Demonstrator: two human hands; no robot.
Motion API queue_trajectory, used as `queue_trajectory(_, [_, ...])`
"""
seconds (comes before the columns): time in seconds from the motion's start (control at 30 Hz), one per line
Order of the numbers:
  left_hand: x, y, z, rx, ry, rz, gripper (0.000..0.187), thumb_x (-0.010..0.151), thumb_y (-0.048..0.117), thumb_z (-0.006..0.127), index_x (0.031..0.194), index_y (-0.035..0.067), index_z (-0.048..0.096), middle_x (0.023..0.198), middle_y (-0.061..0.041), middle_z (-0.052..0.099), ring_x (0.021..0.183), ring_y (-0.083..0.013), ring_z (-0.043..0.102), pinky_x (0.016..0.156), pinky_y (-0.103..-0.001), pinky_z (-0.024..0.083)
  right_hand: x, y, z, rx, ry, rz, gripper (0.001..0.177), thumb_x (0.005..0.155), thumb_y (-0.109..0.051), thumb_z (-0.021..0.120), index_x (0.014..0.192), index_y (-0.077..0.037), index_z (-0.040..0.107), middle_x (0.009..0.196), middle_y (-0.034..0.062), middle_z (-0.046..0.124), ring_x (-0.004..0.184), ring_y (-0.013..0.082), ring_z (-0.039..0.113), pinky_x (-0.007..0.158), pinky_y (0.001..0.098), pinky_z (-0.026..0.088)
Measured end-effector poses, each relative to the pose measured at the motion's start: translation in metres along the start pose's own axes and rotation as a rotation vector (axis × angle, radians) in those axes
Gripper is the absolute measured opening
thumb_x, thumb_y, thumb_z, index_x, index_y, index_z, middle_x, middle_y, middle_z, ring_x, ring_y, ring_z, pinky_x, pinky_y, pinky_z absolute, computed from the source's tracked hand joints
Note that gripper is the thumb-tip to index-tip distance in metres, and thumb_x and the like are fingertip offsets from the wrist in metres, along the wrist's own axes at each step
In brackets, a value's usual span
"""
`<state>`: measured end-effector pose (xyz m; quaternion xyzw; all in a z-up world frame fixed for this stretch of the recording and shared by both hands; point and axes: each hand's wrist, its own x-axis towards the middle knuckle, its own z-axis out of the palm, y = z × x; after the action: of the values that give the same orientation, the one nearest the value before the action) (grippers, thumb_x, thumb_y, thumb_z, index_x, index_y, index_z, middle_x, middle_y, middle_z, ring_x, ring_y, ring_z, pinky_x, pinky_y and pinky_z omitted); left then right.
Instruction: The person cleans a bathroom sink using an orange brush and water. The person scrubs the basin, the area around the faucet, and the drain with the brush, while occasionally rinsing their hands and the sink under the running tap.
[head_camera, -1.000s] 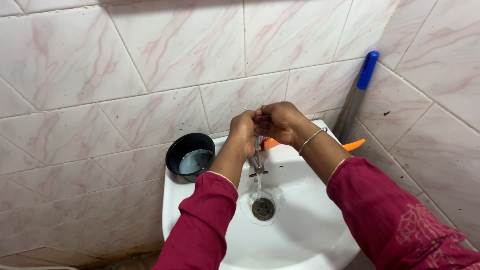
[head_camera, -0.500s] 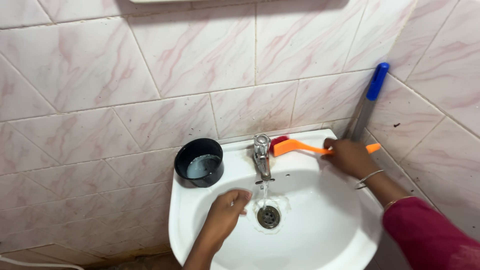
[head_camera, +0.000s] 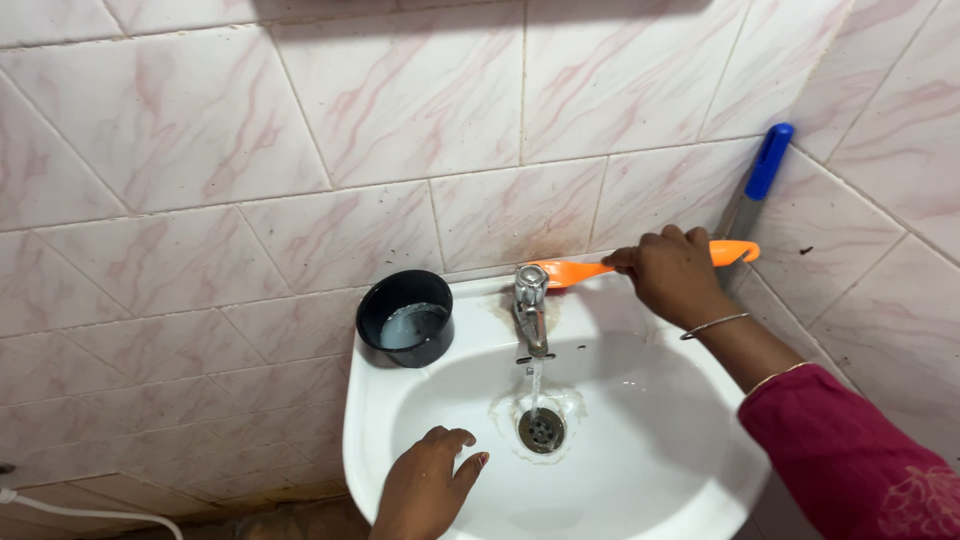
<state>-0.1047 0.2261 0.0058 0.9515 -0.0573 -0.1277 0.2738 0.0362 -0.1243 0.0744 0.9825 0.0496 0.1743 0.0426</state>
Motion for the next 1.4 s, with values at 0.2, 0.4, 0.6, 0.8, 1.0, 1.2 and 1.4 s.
queue_trajectory(0.2, [-0.004, 0.006, 0.0, 0.07, -0.03, 0.01, 0.037, 0.093, 0.041, 0.068, 0.115, 0.012, 0.071, 0.111, -0.011, 0.072, 0.091, -0.0269, 0.074, 0.087, -0.039, 0.056, -0.008, 0.032, -0.033, -0.076, -0.215, 0.212, 0.026, 0.097, -0.029, 0.06, 0.113, -0.036, 0.079, 0.094, -0.0033, 0.077, 0.104, 0.0248, 0.064, 0.094, 0.0462, 0.04])
queue_trajectory(0.4, [-0.003, 0.007, -0.001, 0.162, -0.073, 0.053, 0.04, 0.092, 0.041, 0.07, 0.116, 0.01, 0.072, 0.11, -0.014, 0.071, 0.094, -0.029, 0.072, 0.089, -0.041, 0.055, -0.036, -0.01, -0.041, 0.125, -0.326, 0.265, 0.027, 0.1, -0.032, 0.057, 0.121, -0.034, 0.075, 0.102, 0.0031, 0.077, 0.097, 0.0279, 0.073, 0.082, 0.0444, 0.055])
queue_trajectory(0.6, [0.003, 0.006, 0.004, 0.2, -0.105, 0.03, 0.042, 0.091, 0.042, 0.07, 0.119, 0.01, 0.07, 0.113, -0.014, 0.07, 0.097, -0.0299, 0.072, 0.09, -0.041, 0.056, -0.053, 0.005, -0.058, 0.083, -0.372, 0.307, 0.028, 0.096, -0.03, 0.06, 0.116, -0.034, 0.078, 0.109, -0.0001, 0.078, 0.101, 0.0256, 0.073, 0.084, 0.0427, 0.058])
queue_trajectory(0.8, [0.009, 0.0, 0.006, 0.231, -0.171, 0.048, 0.043, 0.094, 0.043, 0.068, 0.122, 0.01, 0.069, 0.112, -0.016, 0.069, 0.099, -0.0291, 0.072, 0.09, -0.041, 0.057, -0.064, 0.009, -0.051, 0.122, -0.327, 0.539, 0.029, 0.099, -0.028, 0.059, 0.121, -0.032, 0.077, 0.112, 0.0029, 0.078, 0.102, 0.0292, 0.072, 0.087, 0.0445, 0.057])
queue_trajectory(1.0, [0.014, 0.0, 0.006, 0.188, -0.168, 0.065, 0.046, 0.092, 0.045, 0.068, 0.124, 0.013, 0.07, 0.112, -0.015, 0.07, 0.1, -0.0295, 0.072, 0.091, -0.042, 0.056, -0.091, 0.029, -0.056, 0.155, -0.377, 0.517, 0.029, 0.094, -0.035, 0.063, 0.119, -0.034, 0.078, 0.112, 0.0002, 0.077, 0.103, 0.0269, 0.073, 0.087, 0.044, 0.058])
queue_trajectory(1.2, [0.05, 0.07, -0.018, 0.098, 0.212, 0.237, 0.043, 0.09, 0.042, 0.07, 0.104, 0.002, 0.066, 0.099, -0.021, 0.067, 0.087, -0.0393, 0.07, 0.076, -0.049, 0.057, -0.084, 0.016, -0.044, 0.147, -0.306, 0.569, 0.029, 0.099, -0.032, 0.06, 0.122, -0.03, 0.077, 0.112, 0.0038, 0.077, 0.103, 0.0293, 0.073, 0.088, 0.0447, 0.057])
queue_trajectory(1.4, [0.122, 0.153, -0.052, 0.216, 0.4, 0.179, 0.053, 0.088, 0.048, 0.074, 0.101, -0.003, 0.065, 0.097, -0.02, 0.069, 0.082, -0.0358, 0.074, 0.058, -0.047, 0.061, -0.1, 0.018, -0.064, 0.192, -0.402, 0.574, 0.029, 0.096, -0.038, 0.061, 0.117, -0.031, 0.078, 0.111, 0.0039, 0.078, 0.103, 0.0272, 0.073, 0.089, 0.0437, 0.057])
